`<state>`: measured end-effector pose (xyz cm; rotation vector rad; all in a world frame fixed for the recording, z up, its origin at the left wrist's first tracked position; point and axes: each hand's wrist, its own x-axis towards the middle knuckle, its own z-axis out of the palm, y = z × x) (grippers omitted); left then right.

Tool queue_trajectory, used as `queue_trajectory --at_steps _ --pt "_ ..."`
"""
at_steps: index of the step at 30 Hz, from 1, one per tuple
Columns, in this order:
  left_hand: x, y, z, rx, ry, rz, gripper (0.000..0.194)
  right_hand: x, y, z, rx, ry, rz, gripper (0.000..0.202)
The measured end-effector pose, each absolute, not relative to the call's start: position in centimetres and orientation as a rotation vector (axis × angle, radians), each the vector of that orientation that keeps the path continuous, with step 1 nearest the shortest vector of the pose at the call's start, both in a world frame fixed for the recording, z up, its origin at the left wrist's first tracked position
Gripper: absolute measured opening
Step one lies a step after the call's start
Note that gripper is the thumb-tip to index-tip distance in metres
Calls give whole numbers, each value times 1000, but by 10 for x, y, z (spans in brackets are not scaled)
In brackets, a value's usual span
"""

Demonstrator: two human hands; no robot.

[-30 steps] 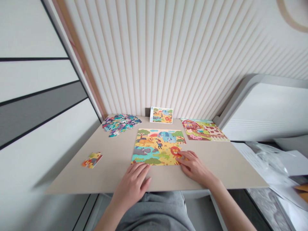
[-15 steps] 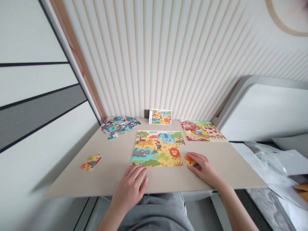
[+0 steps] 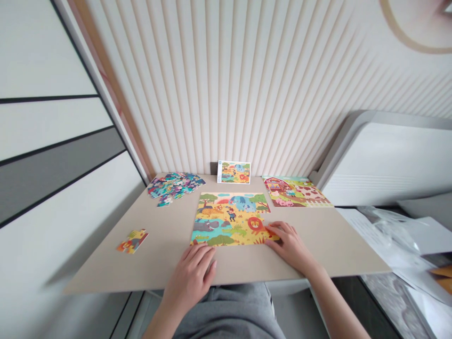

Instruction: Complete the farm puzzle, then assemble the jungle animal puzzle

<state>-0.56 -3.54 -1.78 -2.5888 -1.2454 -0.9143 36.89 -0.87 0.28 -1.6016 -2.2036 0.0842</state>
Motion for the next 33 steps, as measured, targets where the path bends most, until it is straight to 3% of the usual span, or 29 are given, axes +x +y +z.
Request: queue_trajectory --at_steps 7,15,20,26,33 --pt "-6 -35 -17 -2573 -1233 -927 31 368 -15 2 -1467 -2283 -42 28" --pt "-12 -34 -18 -2611 -1276 -943 36 364 -22 3 -1496 -2172 -60 33" --pt "-66 -18 -33 -2231 -1658 -949 39 379 -17 -18 -1651 -1899 -108 35" --pt "-159 1 -40 -1711 -2244 -541 64 392 -6 -40 -1685 -1931 -192 37" --pt "-174 12 -28 -1850 -2207 -581 53 393 -7 -39 -1656 -1978 -223 35"
